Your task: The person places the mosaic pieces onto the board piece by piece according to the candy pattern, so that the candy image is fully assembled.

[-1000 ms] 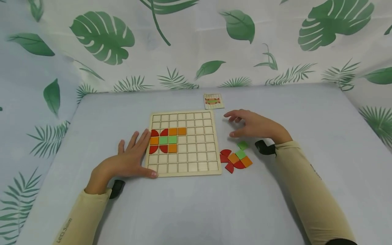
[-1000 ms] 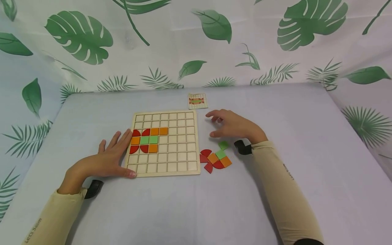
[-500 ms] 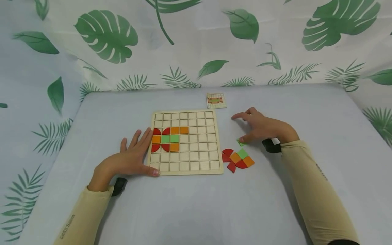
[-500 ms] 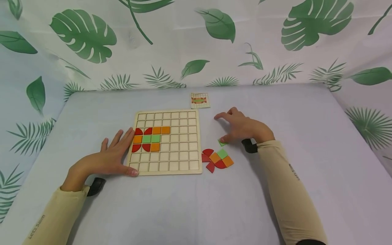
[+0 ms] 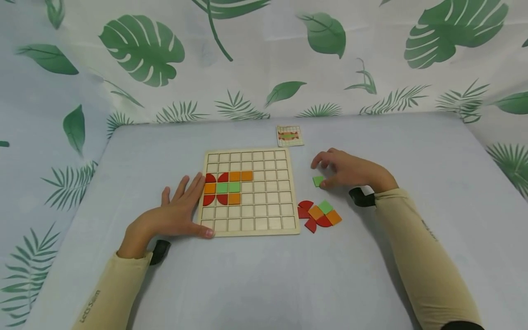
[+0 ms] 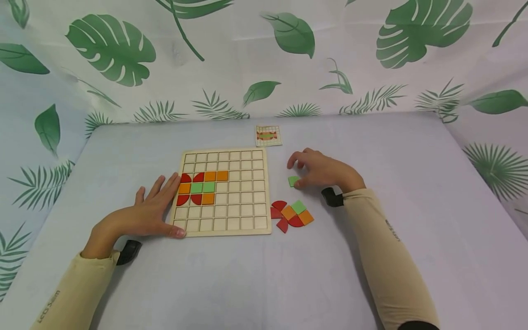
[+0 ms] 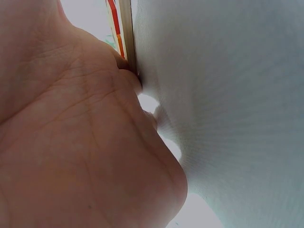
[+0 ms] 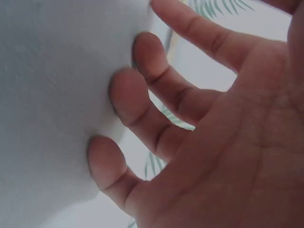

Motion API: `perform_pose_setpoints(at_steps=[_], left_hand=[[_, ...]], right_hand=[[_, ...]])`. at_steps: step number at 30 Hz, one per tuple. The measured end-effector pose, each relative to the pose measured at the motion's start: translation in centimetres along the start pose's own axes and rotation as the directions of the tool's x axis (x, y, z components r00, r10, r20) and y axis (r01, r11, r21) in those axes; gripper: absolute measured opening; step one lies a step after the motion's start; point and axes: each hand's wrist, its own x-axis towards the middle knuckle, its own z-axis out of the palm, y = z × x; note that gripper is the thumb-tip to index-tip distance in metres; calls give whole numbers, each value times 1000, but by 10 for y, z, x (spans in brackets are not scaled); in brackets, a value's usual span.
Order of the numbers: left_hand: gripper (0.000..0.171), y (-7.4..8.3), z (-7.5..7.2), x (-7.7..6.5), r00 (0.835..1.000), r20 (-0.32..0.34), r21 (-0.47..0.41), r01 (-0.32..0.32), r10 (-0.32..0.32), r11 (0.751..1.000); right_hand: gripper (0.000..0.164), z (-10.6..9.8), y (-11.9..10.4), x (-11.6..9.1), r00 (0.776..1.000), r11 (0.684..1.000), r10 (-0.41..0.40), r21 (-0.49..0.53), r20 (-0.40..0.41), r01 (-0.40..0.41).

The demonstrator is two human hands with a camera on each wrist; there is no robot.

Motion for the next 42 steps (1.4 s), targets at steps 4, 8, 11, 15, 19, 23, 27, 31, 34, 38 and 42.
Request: perform_pose_setpoints(at_steps=[4, 8, 11, 15, 19, 23, 27, 31, 34, 38, 42], left_hand=[[144, -1, 0, 0, 1000, -3, -4, 0, 0, 1000], [144, -1, 1, 0, 1000, -2, -11, 2, -2, 1000], [144, -1, 1, 0, 1000, -1, -14, -1, 1, 1000], [144, -2, 2, 1, 1000, 0, -14, -5, 5, 1000], [144, -4, 3, 2, 1000, 1, -3, -4, 4, 1000], [143, -6, 3, 4, 1000, 3, 8, -1, 1, 1000], [143, -6, 2, 4, 1000, 3, 9, 1, -1, 1000], [143, -5, 2, 4, 1000, 2, 6, 3, -3, 1000], [143, -4, 3, 3, 1000, 1, -2, 0, 0, 1000], [143, -2, 2, 2, 1000, -2, -4, -2, 2, 1000], [143, -2, 1, 1, 1000, -3, -6, -1, 1, 1000]], right_hand=[[19, 2, -4, 4, 998, 998, -55, -9, -18, 55], [16, 6, -8, 6, 996, 997, -74, -12, -41, 73], [18, 9, -11, 8, 996, 998, -67, -8, -64, 66], [16, 11, -14, 10, 994, 998, -56, -5, -98, 56], [10, 11, -17, 10, 991, 998, -64, 0, -117, 64], [19, 14, -22, 11, 986, 996, -81, 22, -142, 85], [17, 18, -34, 13, 980, 992, -83, 82, -179, 99], [13, 25, -47, 18, 974, 983, -96, 136, -204, 126], [12, 30, -56, 23, 970, 976, -123, 154, -209, 157], [12, 39, -67, 27, 966, 963, -163, 180, -201, 200], [13, 49, -75, 33, 957, 946, -206, 207, -202, 248]])
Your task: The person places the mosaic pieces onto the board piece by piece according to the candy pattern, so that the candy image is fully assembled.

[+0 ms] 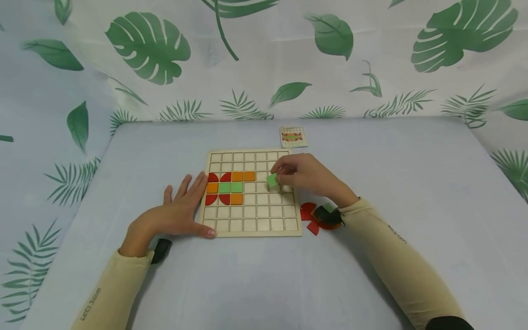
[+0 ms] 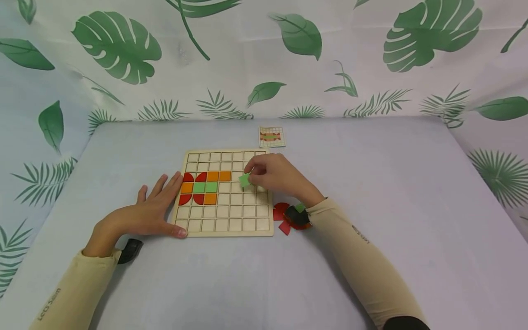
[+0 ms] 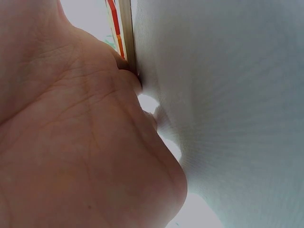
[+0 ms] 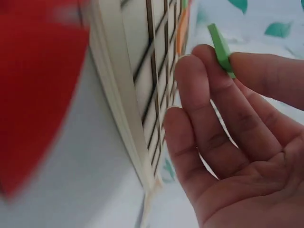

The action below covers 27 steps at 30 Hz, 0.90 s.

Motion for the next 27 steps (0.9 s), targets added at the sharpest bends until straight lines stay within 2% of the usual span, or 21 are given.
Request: perform_pose_setpoints(at_steps=[4, 13, 21, 27], left_hand=[[143, -1, 0, -1, 1000, 0, 1, 0, 0, 1000], [142, -2, -1, -2, 1000, 2, -7, 1, -1, 1000], [143, -1, -2, -1, 1000, 4, -3, 10, -10, 1000], [143, -2, 0, 1, 1000, 4, 4, 3, -3, 1000]], right_hand=[[10, 12, -3, 3, 999, 999, -29, 41, 22, 28], [6, 25, -7, 6, 997, 997, -71, 21, 39, 70], [6, 30, -15, 15, 999, 1000, -16, 8, 32, 16], [5, 38, -23, 23, 998, 998, 56, -29, -22, -56]])
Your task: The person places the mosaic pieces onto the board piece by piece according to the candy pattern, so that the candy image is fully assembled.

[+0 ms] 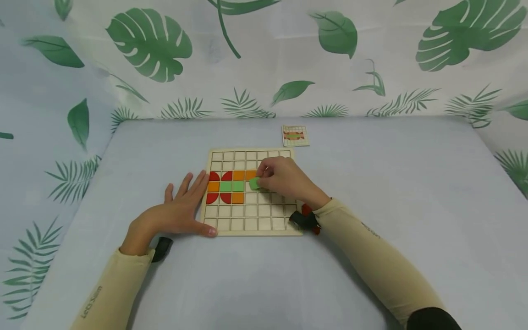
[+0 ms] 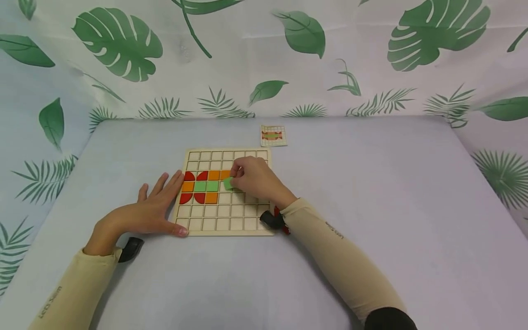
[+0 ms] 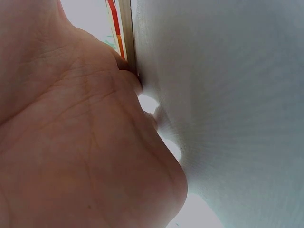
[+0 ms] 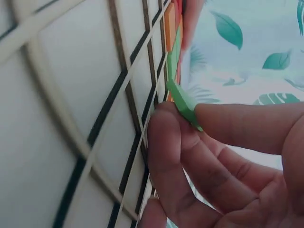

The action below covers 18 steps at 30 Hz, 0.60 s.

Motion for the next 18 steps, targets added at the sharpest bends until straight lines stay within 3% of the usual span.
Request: perform_pose_setpoints(at_steps=[18], left_hand=[[144, 1, -1, 1, 1000, 6, 0, 5, -5, 1000]], right_hand=[[6, 16, -3, 7, 999, 992, 5, -122, -46, -10]])
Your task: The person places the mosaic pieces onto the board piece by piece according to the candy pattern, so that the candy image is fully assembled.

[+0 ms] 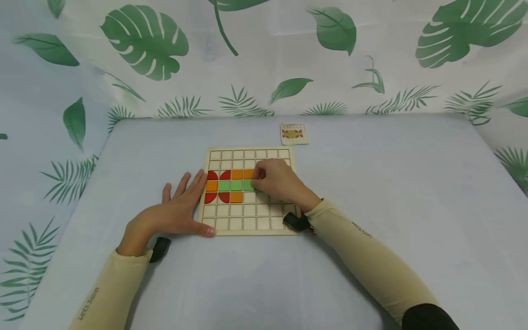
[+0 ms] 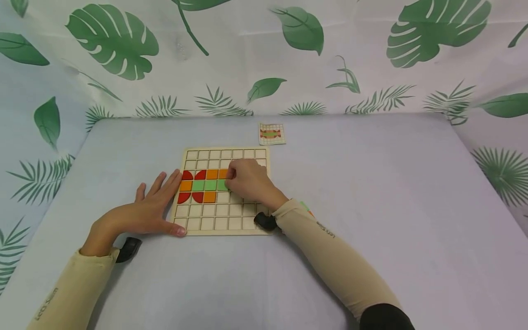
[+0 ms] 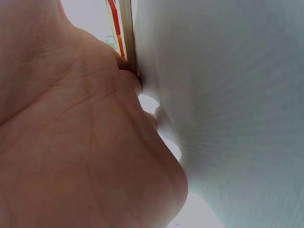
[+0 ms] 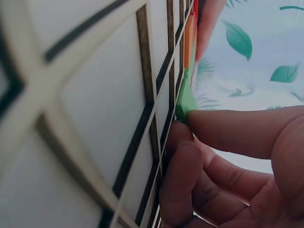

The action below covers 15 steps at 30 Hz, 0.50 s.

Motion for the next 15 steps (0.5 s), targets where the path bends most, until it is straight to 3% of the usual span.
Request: perform_pose_setpoints(at_steps=[15], left_hand=[[143, -1, 1, -1, 1000, -4, -1, -7, 7, 1000]], right_hand=[[5, -1, 0, -1, 998, 998, -58, -23, 33, 59]])
